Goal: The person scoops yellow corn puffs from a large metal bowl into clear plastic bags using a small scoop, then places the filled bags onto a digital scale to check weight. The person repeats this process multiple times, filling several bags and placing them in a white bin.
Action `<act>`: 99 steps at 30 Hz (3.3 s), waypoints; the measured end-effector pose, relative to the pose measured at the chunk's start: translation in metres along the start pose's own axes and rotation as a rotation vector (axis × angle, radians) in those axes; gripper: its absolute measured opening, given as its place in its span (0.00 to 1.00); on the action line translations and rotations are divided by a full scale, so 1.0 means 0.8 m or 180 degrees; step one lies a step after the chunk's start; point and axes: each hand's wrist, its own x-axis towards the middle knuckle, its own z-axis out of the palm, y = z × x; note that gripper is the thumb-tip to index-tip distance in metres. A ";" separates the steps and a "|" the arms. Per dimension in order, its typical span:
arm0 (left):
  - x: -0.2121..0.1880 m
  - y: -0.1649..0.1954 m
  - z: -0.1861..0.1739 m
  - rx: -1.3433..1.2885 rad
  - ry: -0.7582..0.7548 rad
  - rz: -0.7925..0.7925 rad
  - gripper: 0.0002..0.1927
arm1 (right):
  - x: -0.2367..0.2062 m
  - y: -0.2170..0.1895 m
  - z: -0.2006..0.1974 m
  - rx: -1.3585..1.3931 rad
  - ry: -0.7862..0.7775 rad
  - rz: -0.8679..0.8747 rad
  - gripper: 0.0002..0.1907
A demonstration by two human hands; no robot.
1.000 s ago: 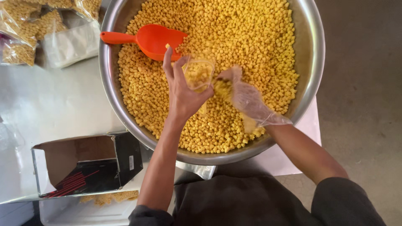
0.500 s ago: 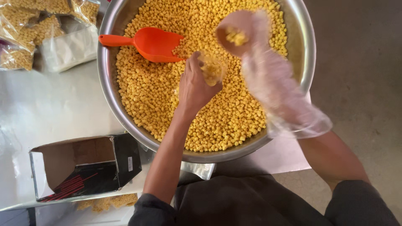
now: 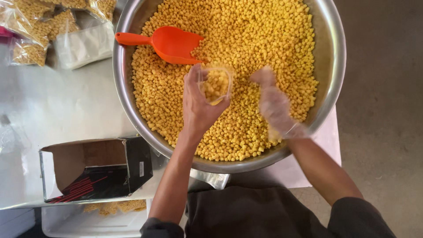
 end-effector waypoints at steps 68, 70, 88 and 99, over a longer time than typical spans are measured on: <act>-0.109 -0.067 -0.107 -0.3480 -0.1980 -0.2953 0.30 | -0.195 -0.218 -0.021 0.2369 0.0468 0.0382 0.27; -0.100 -0.057 -0.114 -0.3005 -0.1699 -0.2069 0.33 | -0.194 -0.211 -0.029 0.2345 0.0680 -0.0547 0.28; -0.046 -0.026 -0.186 -0.1230 -0.1357 -0.0458 0.46 | -0.184 -0.204 -0.113 0.0636 0.1285 -0.1858 0.08; -0.383 -0.062 -0.361 -0.0593 -0.1454 -0.1606 0.18 | -0.223 -0.342 -0.134 0.0452 0.1291 -0.2561 0.06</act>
